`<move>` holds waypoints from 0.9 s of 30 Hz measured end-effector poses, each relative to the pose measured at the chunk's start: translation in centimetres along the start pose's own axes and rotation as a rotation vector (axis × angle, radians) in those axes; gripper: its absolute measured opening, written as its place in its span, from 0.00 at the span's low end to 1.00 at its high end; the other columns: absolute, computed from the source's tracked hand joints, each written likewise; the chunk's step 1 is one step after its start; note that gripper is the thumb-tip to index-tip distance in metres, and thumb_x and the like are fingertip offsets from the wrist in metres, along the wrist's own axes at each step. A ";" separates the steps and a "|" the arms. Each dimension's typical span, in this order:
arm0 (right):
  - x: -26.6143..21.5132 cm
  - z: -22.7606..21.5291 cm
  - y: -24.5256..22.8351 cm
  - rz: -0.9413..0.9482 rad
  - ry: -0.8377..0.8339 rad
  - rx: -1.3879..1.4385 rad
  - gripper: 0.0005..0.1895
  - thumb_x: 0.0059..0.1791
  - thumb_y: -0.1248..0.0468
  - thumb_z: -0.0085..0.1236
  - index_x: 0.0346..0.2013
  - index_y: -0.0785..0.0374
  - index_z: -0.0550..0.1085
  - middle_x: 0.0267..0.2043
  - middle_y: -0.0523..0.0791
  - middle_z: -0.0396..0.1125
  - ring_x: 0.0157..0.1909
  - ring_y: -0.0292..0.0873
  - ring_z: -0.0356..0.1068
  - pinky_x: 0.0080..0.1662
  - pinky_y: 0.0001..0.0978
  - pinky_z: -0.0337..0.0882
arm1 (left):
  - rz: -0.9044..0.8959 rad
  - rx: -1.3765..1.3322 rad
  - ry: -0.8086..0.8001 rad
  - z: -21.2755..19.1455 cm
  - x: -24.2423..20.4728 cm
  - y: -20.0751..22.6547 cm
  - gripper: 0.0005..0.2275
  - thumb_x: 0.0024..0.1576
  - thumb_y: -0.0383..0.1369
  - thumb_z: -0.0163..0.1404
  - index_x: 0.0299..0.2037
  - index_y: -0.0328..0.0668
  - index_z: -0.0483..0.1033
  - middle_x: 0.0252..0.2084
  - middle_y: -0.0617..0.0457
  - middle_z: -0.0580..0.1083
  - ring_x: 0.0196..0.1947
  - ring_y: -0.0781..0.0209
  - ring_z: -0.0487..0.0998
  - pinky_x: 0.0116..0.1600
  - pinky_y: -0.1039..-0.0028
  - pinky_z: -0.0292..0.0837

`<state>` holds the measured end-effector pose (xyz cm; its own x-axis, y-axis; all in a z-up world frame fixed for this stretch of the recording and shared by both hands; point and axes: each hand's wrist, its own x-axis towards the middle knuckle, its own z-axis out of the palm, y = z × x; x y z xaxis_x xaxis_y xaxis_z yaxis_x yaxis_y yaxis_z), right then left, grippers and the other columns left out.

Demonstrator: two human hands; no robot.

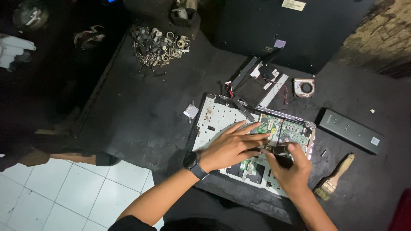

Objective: The person cleans the internal components of a disassembled electronic device using a flashlight to illuminate the area and a brush to sweep away dust. They also use their hands to move parts aside and wipe surfaces.

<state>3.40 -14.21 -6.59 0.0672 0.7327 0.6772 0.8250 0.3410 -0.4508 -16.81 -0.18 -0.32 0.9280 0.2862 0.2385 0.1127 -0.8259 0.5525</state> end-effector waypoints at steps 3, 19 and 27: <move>0.7 0.0 -0.3 0.078 -0.035 0.232 0.50 0.48 0.77 0.62 0.77 0.49 0.47 0.45 0.51 0.71 0.43 0.46 0.74 0.47 0.38 0.77 | 0.001 0.018 -0.034 -0.1 -0.1 0.0 0.20 0.65 0.41 0.43 0.67 0.50 0.67 0.72 0.58 0.61 0.77 0.55 0.51 0.79 0.54 0.42; 2.3 0.0 -1.1 -0.072 0.015 0.205 0.50 0.47 0.79 0.61 0.76 0.49 0.47 0.46 0.53 0.68 0.45 0.49 0.72 0.56 0.45 0.74 | 0.003 -0.009 -0.030 -0.1 0.0 -0.1 0.19 0.66 0.43 0.40 0.63 0.49 0.72 0.73 0.58 0.60 0.77 0.53 0.51 0.79 0.52 0.42; 2.2 0.0 -1.6 -0.046 0.018 0.265 0.45 0.49 0.79 0.53 0.75 0.49 0.47 0.42 0.50 0.70 0.44 0.48 0.75 0.72 0.52 0.64 | -0.012 -0.021 -0.050 0.0 0.0 -0.1 0.20 0.66 0.43 0.41 0.68 0.53 0.65 0.72 0.59 0.61 0.77 0.53 0.50 0.79 0.53 0.41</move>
<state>2.27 -13.14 -4.38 0.0447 0.7028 0.7099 0.6518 0.5180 -0.5539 -16.78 -0.08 -0.35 0.9434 0.2705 0.1920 0.1165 -0.8121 0.5717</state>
